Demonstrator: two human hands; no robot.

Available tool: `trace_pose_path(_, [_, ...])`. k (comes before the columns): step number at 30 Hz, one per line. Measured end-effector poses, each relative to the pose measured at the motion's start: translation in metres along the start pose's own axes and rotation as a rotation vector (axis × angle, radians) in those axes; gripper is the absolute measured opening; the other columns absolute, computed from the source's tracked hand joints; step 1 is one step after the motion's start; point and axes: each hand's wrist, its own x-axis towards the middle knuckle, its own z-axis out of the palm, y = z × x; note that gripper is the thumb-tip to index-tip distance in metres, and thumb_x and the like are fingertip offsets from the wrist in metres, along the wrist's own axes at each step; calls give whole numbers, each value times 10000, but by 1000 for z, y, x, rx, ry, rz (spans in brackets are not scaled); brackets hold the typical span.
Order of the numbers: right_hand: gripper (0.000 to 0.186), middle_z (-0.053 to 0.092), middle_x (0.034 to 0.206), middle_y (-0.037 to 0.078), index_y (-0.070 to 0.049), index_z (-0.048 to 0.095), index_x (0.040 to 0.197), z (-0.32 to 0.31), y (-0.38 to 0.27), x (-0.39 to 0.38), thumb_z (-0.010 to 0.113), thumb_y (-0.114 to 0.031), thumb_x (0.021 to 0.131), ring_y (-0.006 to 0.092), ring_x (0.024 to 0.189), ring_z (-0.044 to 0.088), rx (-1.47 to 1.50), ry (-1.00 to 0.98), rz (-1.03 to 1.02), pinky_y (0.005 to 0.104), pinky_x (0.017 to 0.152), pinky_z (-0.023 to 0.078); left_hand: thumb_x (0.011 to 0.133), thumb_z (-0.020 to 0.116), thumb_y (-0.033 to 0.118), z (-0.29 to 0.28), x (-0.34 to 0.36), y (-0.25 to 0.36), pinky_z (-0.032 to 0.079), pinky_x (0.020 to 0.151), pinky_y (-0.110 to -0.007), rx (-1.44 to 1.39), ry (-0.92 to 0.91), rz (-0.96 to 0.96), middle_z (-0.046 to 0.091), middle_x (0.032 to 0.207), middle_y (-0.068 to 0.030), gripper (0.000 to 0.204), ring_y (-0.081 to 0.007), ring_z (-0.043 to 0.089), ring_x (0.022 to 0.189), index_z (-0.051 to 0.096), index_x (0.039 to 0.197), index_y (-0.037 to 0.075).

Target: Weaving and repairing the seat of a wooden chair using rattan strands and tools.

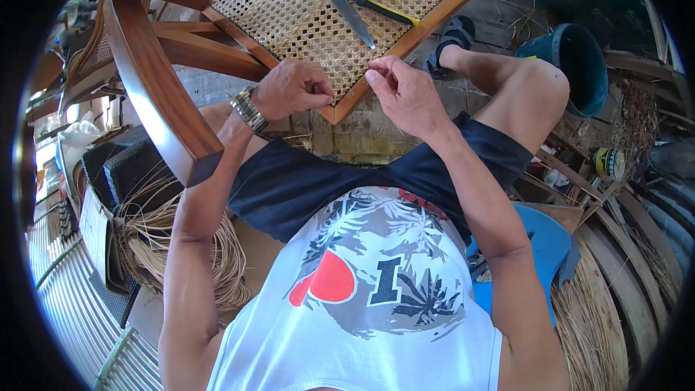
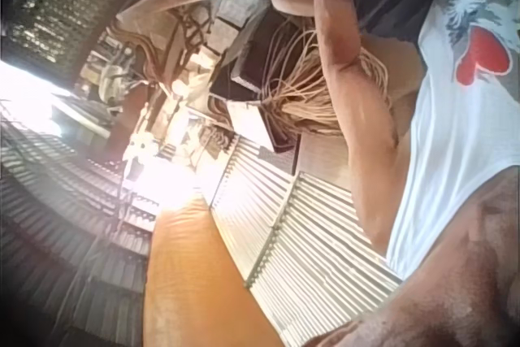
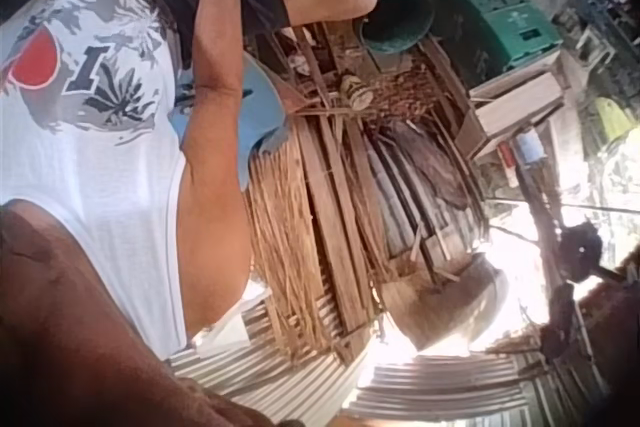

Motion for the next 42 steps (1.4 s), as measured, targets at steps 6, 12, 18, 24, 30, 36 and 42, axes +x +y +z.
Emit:
trace_pose_path(6, [285,691,777,136,-10,671,1144,11,-4,7,664,-252,993,208,687,678,-38,72,-121,325,677,534,783,791,233,2,6,1,552,670,-316,81,-22,-82,726,772,-63,179,-181,711,712,769,867,76])
trace_pose_path(12, [280,674,717,133,-24,691,1087,-32,-19,29,691,-278,969,221,639,674,-165,188,-115,361,610,516,781,791,229,-3,18,5,559,637,-324,-59,-106,-85,735,750,-66,184,-196,716,672,768,839,56])
trace_pose_path(18, [279,719,814,177,5,706,1063,-78,-26,106,704,-248,946,302,744,716,-323,296,-217,383,703,553,741,813,255,3,34,16,580,661,-375,320,-178,-116,750,796,-80,165,-264,735,720,774,814,113])
trace_pose_path(24, [452,705,1147,190,-48,686,1200,-72,-43,202,683,-429,956,338,1070,699,-672,273,-264,427,914,557,696,806,164,18,42,39,604,654,-454,720,-205,-147,753,887,-133,201,-324,756,867,774,866,63])
trace_pose_path(30, [607,594,1387,241,-38,584,1333,-45,-37,259,568,-541,994,391,1400,468,-928,104,-305,470,1125,434,711,785,176,21,31,35,579,668,-456,615,-92,-184,732,878,-97,137,-331,733,841,745,842,160])
trace_pose_path(36, [526,623,1257,212,-15,569,1289,-35,-40,247,516,-477,1043,338,1146,599,-784,-25,-154,443,956,497,763,768,178,37,-5,19,557,736,-410,139,183,-236,701,880,-90,154,-303,710,908,679,864,104])
trace_pose_path(42, [255,540,768,-72,-79,632,1162,-32,-46,94,692,-271,1005,3,638,440,892,-165,-50,171,582,358,784,758,85,66,-25,18,531,686,-364,-85,527,-132,629,852,-78,154,-237,659,752,671,908,56])
